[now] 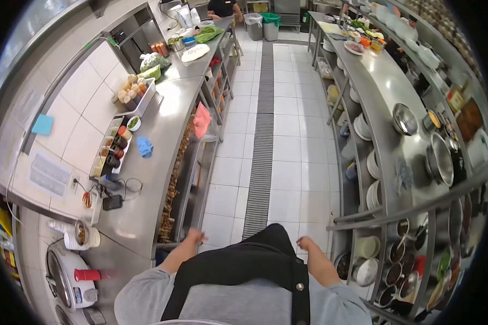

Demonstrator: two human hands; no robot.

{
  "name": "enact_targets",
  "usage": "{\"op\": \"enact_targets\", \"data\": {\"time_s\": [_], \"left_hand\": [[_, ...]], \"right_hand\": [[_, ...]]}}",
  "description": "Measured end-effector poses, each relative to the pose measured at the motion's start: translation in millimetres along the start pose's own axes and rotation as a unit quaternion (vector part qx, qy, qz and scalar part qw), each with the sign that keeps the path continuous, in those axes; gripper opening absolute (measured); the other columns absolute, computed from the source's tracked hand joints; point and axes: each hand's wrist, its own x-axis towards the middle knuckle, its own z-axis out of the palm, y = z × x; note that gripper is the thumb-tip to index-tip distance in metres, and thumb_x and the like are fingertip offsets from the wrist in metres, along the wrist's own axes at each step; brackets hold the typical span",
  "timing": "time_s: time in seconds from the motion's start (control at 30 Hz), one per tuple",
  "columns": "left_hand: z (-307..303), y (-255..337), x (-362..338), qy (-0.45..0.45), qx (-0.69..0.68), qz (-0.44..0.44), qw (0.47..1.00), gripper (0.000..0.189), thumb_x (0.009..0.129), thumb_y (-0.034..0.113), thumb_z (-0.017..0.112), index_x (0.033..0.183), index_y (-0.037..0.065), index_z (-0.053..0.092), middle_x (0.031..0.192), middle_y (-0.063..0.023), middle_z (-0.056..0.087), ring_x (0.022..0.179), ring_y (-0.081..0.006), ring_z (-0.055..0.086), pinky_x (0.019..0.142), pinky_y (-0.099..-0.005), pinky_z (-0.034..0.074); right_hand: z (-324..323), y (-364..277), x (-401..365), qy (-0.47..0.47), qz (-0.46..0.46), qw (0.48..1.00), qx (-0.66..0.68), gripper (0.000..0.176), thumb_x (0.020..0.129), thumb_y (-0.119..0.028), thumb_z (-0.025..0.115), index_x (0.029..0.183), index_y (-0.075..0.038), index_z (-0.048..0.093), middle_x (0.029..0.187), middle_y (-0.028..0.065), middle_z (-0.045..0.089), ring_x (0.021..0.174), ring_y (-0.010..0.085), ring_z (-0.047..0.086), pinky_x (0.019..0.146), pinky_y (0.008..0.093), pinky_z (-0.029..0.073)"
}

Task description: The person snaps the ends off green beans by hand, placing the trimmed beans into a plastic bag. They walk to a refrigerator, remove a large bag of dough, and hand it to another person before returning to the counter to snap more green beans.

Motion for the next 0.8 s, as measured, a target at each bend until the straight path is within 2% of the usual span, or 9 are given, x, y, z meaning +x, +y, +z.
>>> {"op": "enact_targets", "data": {"time_s": [0.07, 0.23, 0.37, 0.4, 0.47, 0.5, 0.57, 0.7, 0.8], "left_hand": [[20, 118, 32, -0.054, 0.070, 0.134, 0.987, 0.032, 0.086, -0.008, 0.063, 0.114, -0.018, 0.052, 0.094, -0.0249, 0.066, 0.075, -0.0380, 0.071, 0.066, -0.0511, 0.065], [84, 370, 80, -0.086, -0.087, 0.175, 0.977, 0.044, 0.079, -0.012, 0.069, 0.119, -0.015, 0.051, 0.094, -0.0268, 0.064, 0.075, -0.0361, 0.071, 0.063, -0.0455, 0.067], [105, 401, 138, -0.077, 0.013, 0.103, 0.992, 0.048, 0.082, 0.028, 0.066, 0.124, 0.006, 0.060, 0.105, -0.0127, 0.068, 0.097, -0.0273, 0.069, 0.083, -0.0417, 0.060], [103, 396, 164, -0.130, 0.263, 0.149, 0.944, 0.057, 0.080, 0.050, 0.057, 0.126, 0.016, 0.061, 0.111, -0.0066, 0.068, 0.105, -0.0242, 0.066, 0.089, -0.0390, 0.056], [112, 393, 186, -0.182, 0.778, 0.260, 0.542, 0.082, 0.076, 0.092, 0.038, 0.129, 0.035, 0.065, 0.124, 0.0056, 0.069, 0.120, -0.0181, 0.061, 0.101, -0.0336, 0.047], [109, 394, 187, -0.230, 0.775, 0.314, 0.498, 0.069, 0.084, 0.073, 0.058, 0.128, 0.021, 0.066, 0.121, 0.0008, 0.070, 0.109, -0.0146, 0.068, 0.093, -0.0326, 0.052], [92, 403, 164, -0.224, 0.420, 0.298, 0.827, 0.043, 0.088, 0.031, 0.070, 0.121, 0.004, 0.065, 0.109, -0.0109, 0.072, 0.089, -0.0221, 0.073, 0.074, -0.0353, 0.062], [98, 440, 157, -0.197, 0.127, 0.388, 0.891, 0.033, 0.086, 0.004, 0.066, 0.118, -0.002, 0.062, 0.099, -0.0182, 0.072, 0.078, -0.0328, 0.074, 0.060, -0.0391, 0.065], [108, 488, 199, -0.114, 0.021, 0.103, 0.988, 0.032, 0.085, -0.001, 0.065, 0.117, -0.004, 0.060, 0.097, -0.0199, 0.071, 0.077, -0.0351, 0.073, 0.058, -0.0413, 0.065]], "right_hand": [[-6, 6, 17, -0.031, 0.040, 0.995, 0.088, 0.024, 0.080, -0.013, 0.070, 0.103, -0.006, 0.075, 0.091, 0.0139, 0.074, 0.077, 0.0276, 0.067, 0.069, 0.0456, 0.055], [-46, -1, 83, 0.062, 0.251, 0.950, 0.172, 0.023, 0.080, -0.017, 0.070, 0.100, -0.008, 0.074, 0.089, 0.0159, 0.072, 0.077, 0.0320, 0.067, 0.063, 0.0515, 0.052], [-163, -48, 149, 0.052, 0.241, 0.968, 0.056, 0.022, 0.082, -0.019, 0.066, 0.098, -0.008, 0.075, 0.095, 0.0155, 0.073, 0.086, 0.0314, 0.068, 0.071, 0.0484, 0.054], [-193, -47, 171, 0.047, 0.235, 0.971, 0.006, 0.022, 0.082, -0.020, 0.065, 0.098, -0.008, 0.076, 0.097, 0.0155, 0.073, 0.088, 0.0312, 0.069, 0.073, 0.0476, 0.054], [-254, -30, 220, 0.017, 0.207, 0.966, -0.152, 0.023, 0.084, -0.021, 0.063, 0.097, -0.008, 0.076, 0.100, 0.0153, 0.073, 0.092, 0.0309, 0.069, 0.077, 0.0461, 0.054], [-287, -22, 248, -0.016, 0.173, 0.946, -0.274, 0.023, 0.084, -0.021, 0.062, 0.096, -0.008, 0.076, 0.101, 0.0152, 0.073, 0.094, 0.0307, 0.070, 0.080, 0.0453, 0.055], [-362, -49, 308, -0.022, 0.116, 0.886, -0.448, 0.024, 0.085, -0.022, 0.060, 0.095, -0.008, 0.077, 0.104, 0.0150, 0.074, 0.098, 0.0304, 0.071, 0.084, 0.0437, 0.055], [-531, -182, 434, 0.138, -0.023, 0.867, -0.478, 0.019, 0.084, -0.015, 0.062, 0.093, -0.008, 0.077, 0.097, 0.0166, 0.074, 0.088, 0.0352, 0.072, 0.079, 0.0433, 0.058], [-599, -300, 519, 0.282, 0.064, 0.942, -0.171, 0.011, 0.079, -0.010, 0.068, 0.084, -0.005, 0.076, 0.082, 0.0164, 0.074, 0.068, 0.0285, 0.070, 0.060, 0.0393, 0.056]]}}
